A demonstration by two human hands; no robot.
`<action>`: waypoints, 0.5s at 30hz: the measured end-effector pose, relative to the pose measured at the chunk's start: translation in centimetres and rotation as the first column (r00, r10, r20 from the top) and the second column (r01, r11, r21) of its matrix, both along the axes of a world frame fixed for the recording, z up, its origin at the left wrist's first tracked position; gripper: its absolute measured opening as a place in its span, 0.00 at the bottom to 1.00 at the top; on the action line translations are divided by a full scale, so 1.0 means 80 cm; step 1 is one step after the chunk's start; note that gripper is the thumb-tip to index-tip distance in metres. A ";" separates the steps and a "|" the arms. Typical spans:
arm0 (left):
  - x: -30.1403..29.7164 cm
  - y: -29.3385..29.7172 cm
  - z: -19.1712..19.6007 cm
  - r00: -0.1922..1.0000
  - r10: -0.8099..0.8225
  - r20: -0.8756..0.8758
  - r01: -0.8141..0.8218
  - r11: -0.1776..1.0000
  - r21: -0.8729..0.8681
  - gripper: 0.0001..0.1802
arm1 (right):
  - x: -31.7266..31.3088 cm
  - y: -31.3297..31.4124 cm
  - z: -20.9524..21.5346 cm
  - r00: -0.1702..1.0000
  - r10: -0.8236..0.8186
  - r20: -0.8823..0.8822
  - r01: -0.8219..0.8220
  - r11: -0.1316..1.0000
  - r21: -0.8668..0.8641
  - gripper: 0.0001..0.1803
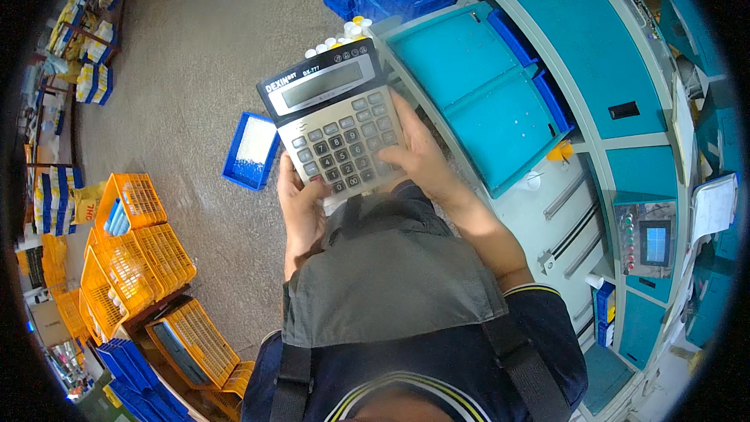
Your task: The person uses a calculator to record a value, then wipes a machine surface with a cloth. They open a machine panel, interact with a touchscreen using a stylus, and place a tray of small containers onto the machine. The person continues to operate the touchscreen while the machine processes the containers.
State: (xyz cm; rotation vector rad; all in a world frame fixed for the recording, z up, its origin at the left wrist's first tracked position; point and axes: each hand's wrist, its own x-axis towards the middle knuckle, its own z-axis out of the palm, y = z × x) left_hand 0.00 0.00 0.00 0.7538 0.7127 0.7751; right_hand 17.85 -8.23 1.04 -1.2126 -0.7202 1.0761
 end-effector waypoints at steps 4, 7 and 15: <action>0.002 0.006 -0.005 0.997 0.024 -0.068 -0.022 0.999 0.033 0.34 | 0.000 0.008 -0.002 0.998 0.028 -0.060 -0.029 1.000 -0.005 0.53; 0.006 0.006 -0.004 0.993 0.043 -0.111 -0.036 0.997 0.065 0.32 | 0.002 0.012 -0.006 0.998 0.037 -0.046 -0.035 0.999 0.036 0.53; 0.012 0.012 0.006 0.982 0.124 -0.145 -0.114 0.990 0.079 0.26 | 0.029 0.019 -0.006 0.974 0.221 -0.050 -0.215 0.972 0.094 0.58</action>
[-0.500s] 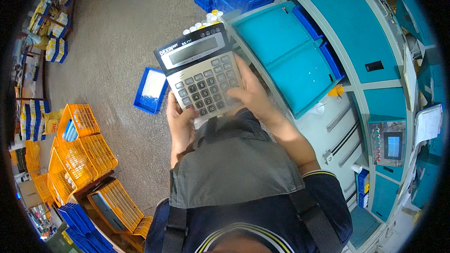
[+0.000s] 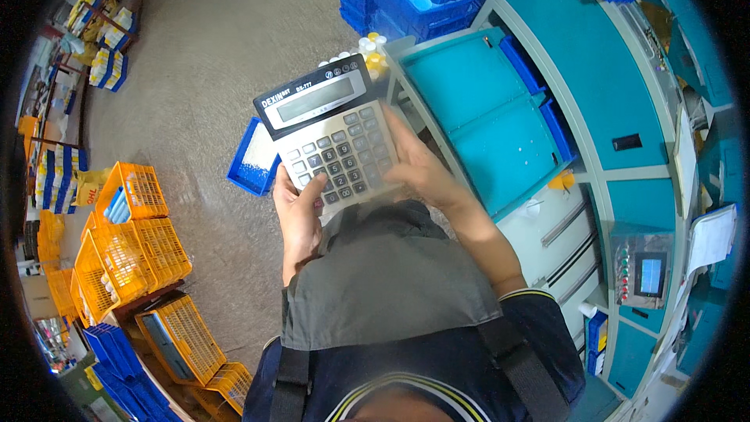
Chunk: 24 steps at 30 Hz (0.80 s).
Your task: The person uses a calculator to record a value, then wipes a machine surface with a cloth. They open a machine panel, interact with a touchscreen using a stylus, and place a tray of small containers onto the machine. The person continues to operate the touchscreen while the machine processes the containers.
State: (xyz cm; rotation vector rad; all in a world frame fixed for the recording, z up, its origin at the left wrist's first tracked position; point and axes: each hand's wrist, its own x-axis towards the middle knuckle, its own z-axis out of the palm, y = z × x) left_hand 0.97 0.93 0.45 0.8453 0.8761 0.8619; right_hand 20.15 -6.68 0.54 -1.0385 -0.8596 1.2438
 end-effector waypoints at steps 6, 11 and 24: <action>-0.006 -0.010 -0.002 0.997 0.047 0.057 -0.047 0.999 0.005 0.26 | 0.009 -0.003 0.009 0.990 0.135 -0.029 -0.136 0.990 -0.023 0.61; -0.029 -0.015 -0.012 0.992 0.075 0.101 -0.076 0.997 0.007 0.26 | -0.003 0.004 0.004 0.983 0.184 -0.006 -0.184 0.982 -0.047 0.62; -0.059 -0.020 -0.008 0.986 0.121 0.111 -0.117 0.992 -0.044 0.27 | -0.038 0.009 -0.003 0.977 0.179 0.115 -0.170 0.981 -0.091 0.64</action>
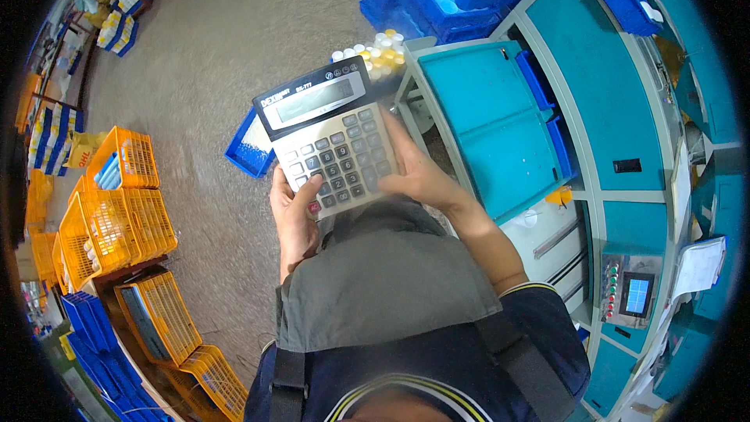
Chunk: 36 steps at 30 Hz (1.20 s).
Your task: The person uses a calculator to record a value, then wipes a machine surface with a cloth. They open a machine panel, interact with a touchscreen using a stylus, and place a tray of small containers onto the machine. The person continues to operate the touchscreen while the machine processes the containers.
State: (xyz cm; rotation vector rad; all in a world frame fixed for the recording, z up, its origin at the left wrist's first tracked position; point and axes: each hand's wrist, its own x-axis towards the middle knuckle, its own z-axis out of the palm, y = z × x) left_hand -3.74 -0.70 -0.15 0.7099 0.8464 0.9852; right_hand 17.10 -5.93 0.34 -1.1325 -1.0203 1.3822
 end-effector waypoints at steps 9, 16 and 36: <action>-0.004 0.011 -0.020 0.997 0.067 -0.034 -0.066 0.997 0.033 0.25 | -0.015 0.021 -0.006 0.985 -0.014 0.171 0.009 0.999 0.033 0.61; 0.001 0.008 -0.047 0.996 0.086 0.007 -0.086 0.994 0.074 0.24 | -0.018 0.025 -0.007 0.994 -0.032 0.104 0.035 0.999 -0.026 0.61; -0.016 0.004 -0.007 0.996 0.082 -0.018 -0.082 0.996 -0.035 0.33 | -0.011 0.040 -0.010 0.987 0.110 0.116 -0.112 0.994 0.006 0.59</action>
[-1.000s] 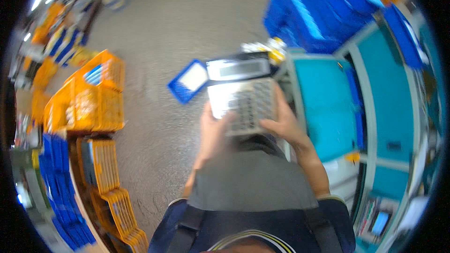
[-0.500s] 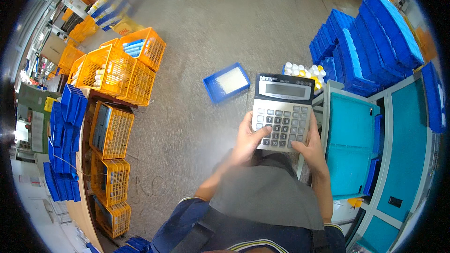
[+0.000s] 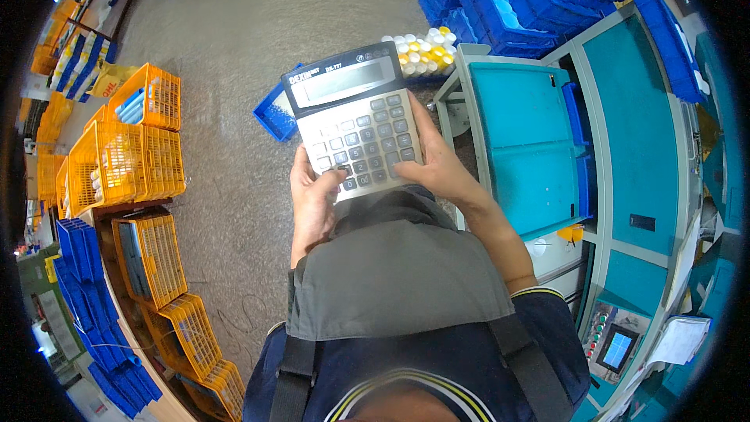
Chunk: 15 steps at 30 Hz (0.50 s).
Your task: The person uses a calculator to record a value, then wipes a machine surface with a cloth. They open a machine panel, interact with a touchscreen using a stylus, and place a tray of small containers onto the machine. The person continues to operate the touchscreen while the machine processes the containers.
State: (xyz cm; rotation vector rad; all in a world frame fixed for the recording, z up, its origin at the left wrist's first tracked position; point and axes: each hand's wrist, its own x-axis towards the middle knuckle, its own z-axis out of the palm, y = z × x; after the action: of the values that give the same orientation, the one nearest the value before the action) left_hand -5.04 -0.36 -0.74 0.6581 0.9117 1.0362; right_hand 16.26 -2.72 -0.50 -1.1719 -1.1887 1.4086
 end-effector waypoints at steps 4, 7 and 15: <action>0.007 -0.002 0.001 0.999 -0.010 -0.036 0.011 0.999 0.038 0.33 | 0.006 -0.004 -0.002 1.000 -0.006 -0.016 0.006 1.000 0.003 0.61; 0.011 -0.003 0.004 0.996 -0.023 -0.090 0.028 0.998 0.056 0.32 | 0.012 -0.010 -0.001 0.998 -0.014 -0.066 0.013 1.000 -0.014 0.62; 0.018 -0.006 0.010 0.999 -0.032 -0.043 0.035 0.998 0.057 0.31 | 0.026 -0.017 0.014 0.976 0.013 -0.219 -0.027 0.998 -0.061 0.64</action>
State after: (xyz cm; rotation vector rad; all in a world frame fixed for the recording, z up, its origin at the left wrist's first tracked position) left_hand -3.63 -0.87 0.09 0.7439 0.9068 1.0252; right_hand 18.35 -4.09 0.59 -1.0208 -1.0102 1.5567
